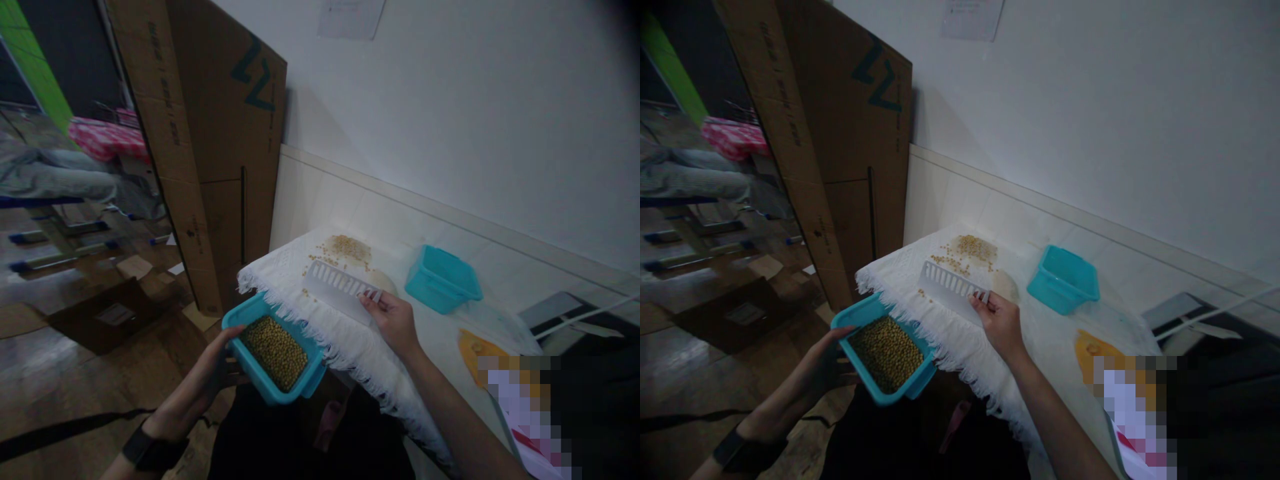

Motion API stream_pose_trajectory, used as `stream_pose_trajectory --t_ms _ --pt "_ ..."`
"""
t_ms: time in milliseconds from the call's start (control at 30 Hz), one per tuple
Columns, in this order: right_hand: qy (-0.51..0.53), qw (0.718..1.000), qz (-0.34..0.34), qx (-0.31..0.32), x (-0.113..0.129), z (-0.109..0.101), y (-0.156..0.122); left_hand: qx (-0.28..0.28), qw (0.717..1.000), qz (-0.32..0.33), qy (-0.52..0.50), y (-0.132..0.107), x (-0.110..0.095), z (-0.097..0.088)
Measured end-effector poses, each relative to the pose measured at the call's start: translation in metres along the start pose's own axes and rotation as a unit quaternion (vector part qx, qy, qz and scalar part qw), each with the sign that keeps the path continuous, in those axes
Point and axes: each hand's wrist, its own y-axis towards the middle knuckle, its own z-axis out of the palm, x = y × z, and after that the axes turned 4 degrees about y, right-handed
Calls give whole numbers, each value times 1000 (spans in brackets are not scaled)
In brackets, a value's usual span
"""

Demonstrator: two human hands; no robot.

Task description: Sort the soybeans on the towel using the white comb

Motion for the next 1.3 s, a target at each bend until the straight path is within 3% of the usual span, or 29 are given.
stream_pose_trajectory --t_ms 200,533,800,1300 --pt "-2 1000 -14 21 5 3 -2 19 1000 -19 12 0 1 0" --pt "4 996 -29 84 16 -4 -28 33 999 -6 26 -4 -2 1" --pt "-35 996 -2 -78 -1 -9 -11 18 999 -18 28 -1 -2 -1" --pt "-26 998 2 -60 -1 -6 -5 16 1000 -12 14 -2 -2 0"
